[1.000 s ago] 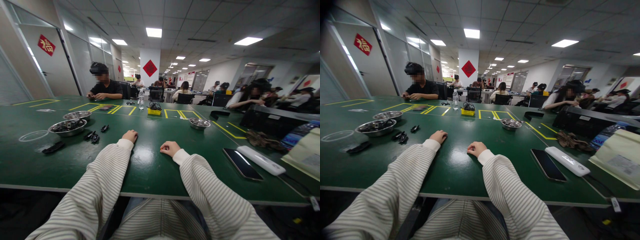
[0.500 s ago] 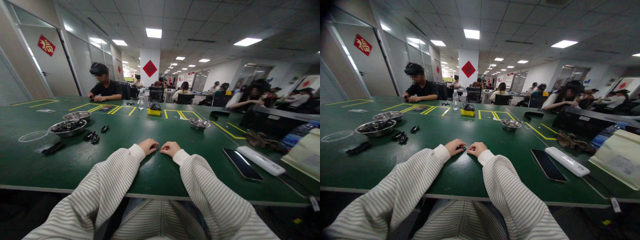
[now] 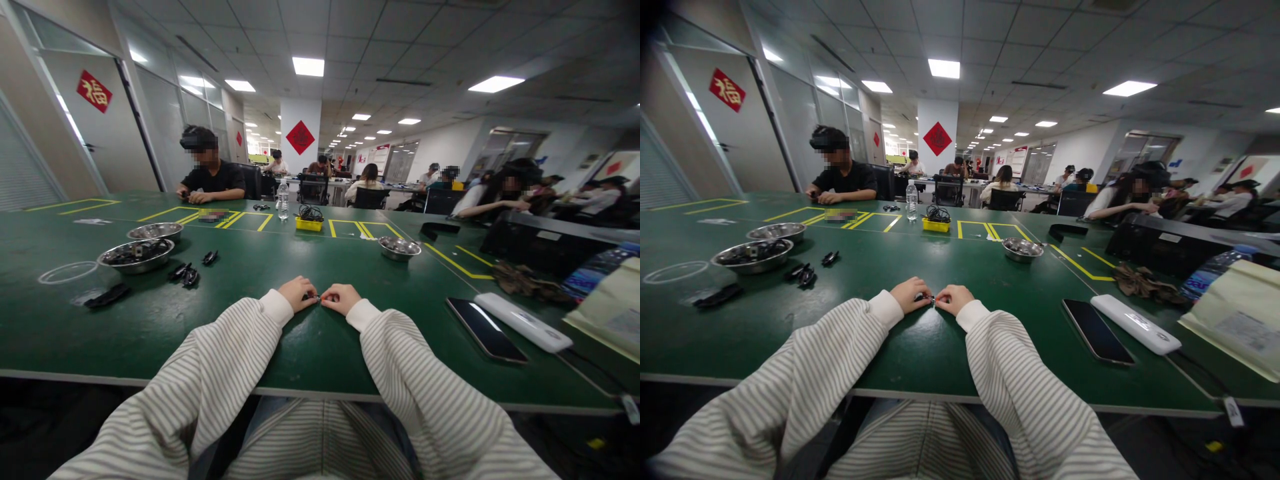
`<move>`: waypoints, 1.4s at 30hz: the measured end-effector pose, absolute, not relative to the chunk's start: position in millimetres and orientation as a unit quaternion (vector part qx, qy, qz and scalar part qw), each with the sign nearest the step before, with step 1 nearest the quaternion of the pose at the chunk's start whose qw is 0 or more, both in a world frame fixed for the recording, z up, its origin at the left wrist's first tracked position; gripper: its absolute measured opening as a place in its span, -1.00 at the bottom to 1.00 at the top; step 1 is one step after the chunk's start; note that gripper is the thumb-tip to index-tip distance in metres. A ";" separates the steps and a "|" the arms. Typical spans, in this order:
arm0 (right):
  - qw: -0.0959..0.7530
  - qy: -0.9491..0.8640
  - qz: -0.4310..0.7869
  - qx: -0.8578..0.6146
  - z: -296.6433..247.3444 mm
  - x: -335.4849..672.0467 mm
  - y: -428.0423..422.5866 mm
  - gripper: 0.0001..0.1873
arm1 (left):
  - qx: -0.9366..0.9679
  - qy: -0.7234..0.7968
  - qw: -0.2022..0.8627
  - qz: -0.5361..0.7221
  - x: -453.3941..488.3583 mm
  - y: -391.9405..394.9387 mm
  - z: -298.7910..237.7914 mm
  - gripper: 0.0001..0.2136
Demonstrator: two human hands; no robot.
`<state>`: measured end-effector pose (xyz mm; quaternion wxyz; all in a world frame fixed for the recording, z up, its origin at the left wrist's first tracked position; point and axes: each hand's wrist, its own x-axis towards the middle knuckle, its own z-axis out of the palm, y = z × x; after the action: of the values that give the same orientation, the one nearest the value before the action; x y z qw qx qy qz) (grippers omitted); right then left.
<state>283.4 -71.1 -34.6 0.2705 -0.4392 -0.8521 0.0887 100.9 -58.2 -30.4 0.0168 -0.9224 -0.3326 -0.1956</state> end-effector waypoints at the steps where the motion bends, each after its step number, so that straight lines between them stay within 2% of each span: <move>1: 0.277 -0.850 0.092 -0.438 -34.9 283.2 -71.2 -0.81 | -0.922 -0.331 0.015 -0.201 101.4 -58.8 -30.5 -0.81; 14: 0.397 -0.751 0.281 -0.447 -36.9 279.5 -72.5 -0.79 | -0.907 -0.328 -0.012 -0.264 102.5 -58.1 -31.0 -0.82; 21: 0.425 -0.708 0.358 -0.436 -34.8 278.1 -73.9 -0.79 | -0.904 -0.333 -0.015 -0.269 103.1 -59.3 -29.5 -0.82; 34: 0.425 -0.720 0.337 -0.433 -34.8 277.7 -74.4 -0.82 | -0.901 -0.345 -0.042 -0.259 103.2 -61.7 -28.2 -0.81; 42: 0.432 -0.703 0.368 -0.430 -38.7 276.9 -72.7 -0.80 | -0.898 -0.351 -0.058 -0.258 104.0 -63.2 -26.7 -0.82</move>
<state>276.9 -72.7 -38.7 0.4316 -0.4296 -0.7027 0.3678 104.0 -63.2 -26.7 -0.0580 -0.8983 -0.3511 -0.2579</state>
